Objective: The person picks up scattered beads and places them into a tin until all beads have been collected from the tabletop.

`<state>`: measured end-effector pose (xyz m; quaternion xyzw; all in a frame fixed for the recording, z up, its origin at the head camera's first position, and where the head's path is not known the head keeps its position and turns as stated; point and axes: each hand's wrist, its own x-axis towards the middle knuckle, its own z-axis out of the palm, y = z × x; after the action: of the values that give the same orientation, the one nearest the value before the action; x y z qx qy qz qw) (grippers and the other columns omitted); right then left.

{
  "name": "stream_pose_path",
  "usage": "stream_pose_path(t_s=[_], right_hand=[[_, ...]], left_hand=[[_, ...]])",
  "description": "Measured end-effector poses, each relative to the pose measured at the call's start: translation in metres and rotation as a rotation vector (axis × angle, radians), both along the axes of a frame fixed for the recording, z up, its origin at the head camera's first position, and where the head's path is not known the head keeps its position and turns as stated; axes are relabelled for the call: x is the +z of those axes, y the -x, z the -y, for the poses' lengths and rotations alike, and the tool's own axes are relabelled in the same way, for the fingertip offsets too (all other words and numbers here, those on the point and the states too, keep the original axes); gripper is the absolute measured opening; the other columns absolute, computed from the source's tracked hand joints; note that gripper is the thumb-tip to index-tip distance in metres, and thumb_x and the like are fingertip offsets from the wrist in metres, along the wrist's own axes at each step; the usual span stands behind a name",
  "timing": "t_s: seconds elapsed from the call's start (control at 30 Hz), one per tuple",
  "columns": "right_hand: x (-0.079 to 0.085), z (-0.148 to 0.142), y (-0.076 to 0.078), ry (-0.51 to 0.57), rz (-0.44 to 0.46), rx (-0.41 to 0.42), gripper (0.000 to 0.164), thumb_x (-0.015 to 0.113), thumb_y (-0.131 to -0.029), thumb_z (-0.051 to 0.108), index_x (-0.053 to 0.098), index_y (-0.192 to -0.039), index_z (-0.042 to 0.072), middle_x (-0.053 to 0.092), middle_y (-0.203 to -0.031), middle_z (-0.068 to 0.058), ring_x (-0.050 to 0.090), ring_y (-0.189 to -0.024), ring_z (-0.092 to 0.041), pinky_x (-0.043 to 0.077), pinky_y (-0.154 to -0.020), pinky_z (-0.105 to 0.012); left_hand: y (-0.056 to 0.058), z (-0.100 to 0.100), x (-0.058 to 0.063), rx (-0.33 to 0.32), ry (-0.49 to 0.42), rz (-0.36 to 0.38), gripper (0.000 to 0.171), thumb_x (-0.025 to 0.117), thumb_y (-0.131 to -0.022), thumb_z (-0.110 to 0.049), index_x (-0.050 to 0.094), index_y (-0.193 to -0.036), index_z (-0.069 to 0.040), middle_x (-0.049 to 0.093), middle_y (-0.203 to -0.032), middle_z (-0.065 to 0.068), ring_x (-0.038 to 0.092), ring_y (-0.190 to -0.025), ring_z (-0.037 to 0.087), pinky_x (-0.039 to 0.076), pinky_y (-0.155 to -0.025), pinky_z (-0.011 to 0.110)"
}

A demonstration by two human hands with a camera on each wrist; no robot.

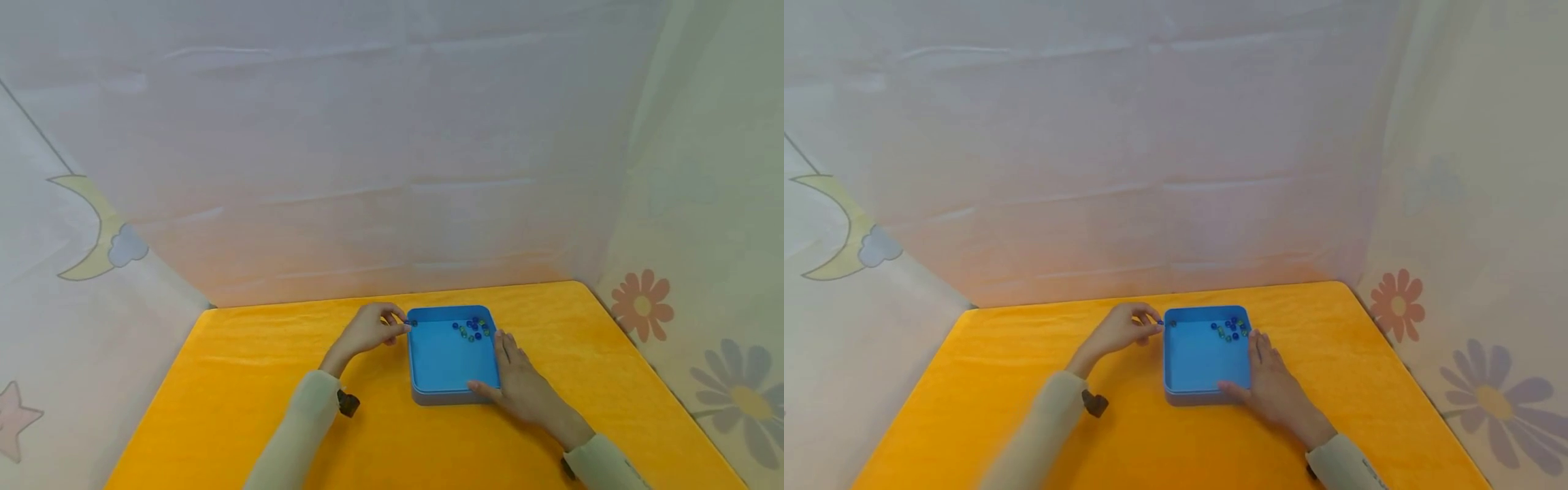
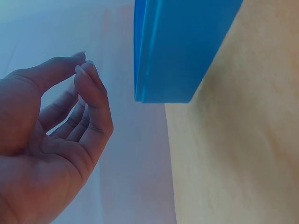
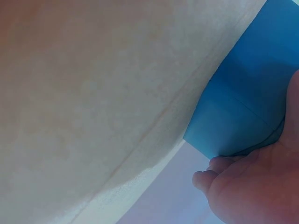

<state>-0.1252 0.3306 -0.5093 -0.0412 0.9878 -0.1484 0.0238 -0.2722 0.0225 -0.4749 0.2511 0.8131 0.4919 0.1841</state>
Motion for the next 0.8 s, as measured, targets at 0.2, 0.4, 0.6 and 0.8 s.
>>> stream_pose_path(t_s=[0.2, 0.4, 0.6, 0.8], right_hand=[[0.000, 0.000, 0.001, -0.003, -0.006, 0.004, 0.123, 0.054, -0.092, 0.080, 0.013, -0.163, -0.012, 0.017, -0.170, -0.036, 0.021, -0.157, -0.057, 0.027, -0.121, -0.070], [0.000, 0.001, 0.002, 0.003, 0.012, -0.004, 0.126, 0.052, -0.091, 0.083, 0.012, -0.163, -0.012, 0.016, -0.170, -0.036, 0.021, -0.156, -0.058, 0.028, -0.120, -0.072], [-0.001, 0.000, 0.002, 0.001, -0.002, -0.002, 0.124, 0.055, -0.092, 0.080, 0.013, -0.163, -0.013, 0.016, -0.170, -0.037, 0.021, -0.156, -0.059, 0.028, -0.120, -0.072], [0.000, 0.000, 0.001, 0.006, -0.002, -0.006, 0.124, 0.056, -0.092, 0.079, 0.013, -0.162, -0.013, 0.016, -0.169, -0.038, 0.022, -0.155, -0.060, 0.029, -0.118, -0.073]], left_hand=[[0.001, -0.015, 0.005, -0.022, -0.016, -0.025, 0.020, 0.075, -0.099, -0.029, 0.074, -0.110, -0.012, 0.069, -0.093, 0.010, 0.074, -0.087, 0.046, 0.063, -0.084, 0.056], [0.004, -0.030, 0.008, -0.036, -0.023, -0.027, 0.021, 0.074, -0.100, -0.029, 0.075, -0.110, -0.011, 0.068, -0.092, 0.012, 0.074, -0.085, 0.044, 0.063, -0.084, 0.057], [0.010, -0.044, 0.005, -0.030, -0.018, -0.024, 0.024, 0.074, -0.100, -0.033, 0.075, -0.112, -0.013, 0.068, -0.092, 0.009, 0.075, -0.089, 0.042, 0.062, -0.083, 0.054], [0.015, -0.060, 0.003, -0.027, -0.062, 0.026, 0.025, 0.076, -0.099, -0.032, 0.076, -0.113, -0.011, 0.066, -0.098, 0.011, 0.075, -0.099, 0.045, 0.065, -0.085, 0.047]])
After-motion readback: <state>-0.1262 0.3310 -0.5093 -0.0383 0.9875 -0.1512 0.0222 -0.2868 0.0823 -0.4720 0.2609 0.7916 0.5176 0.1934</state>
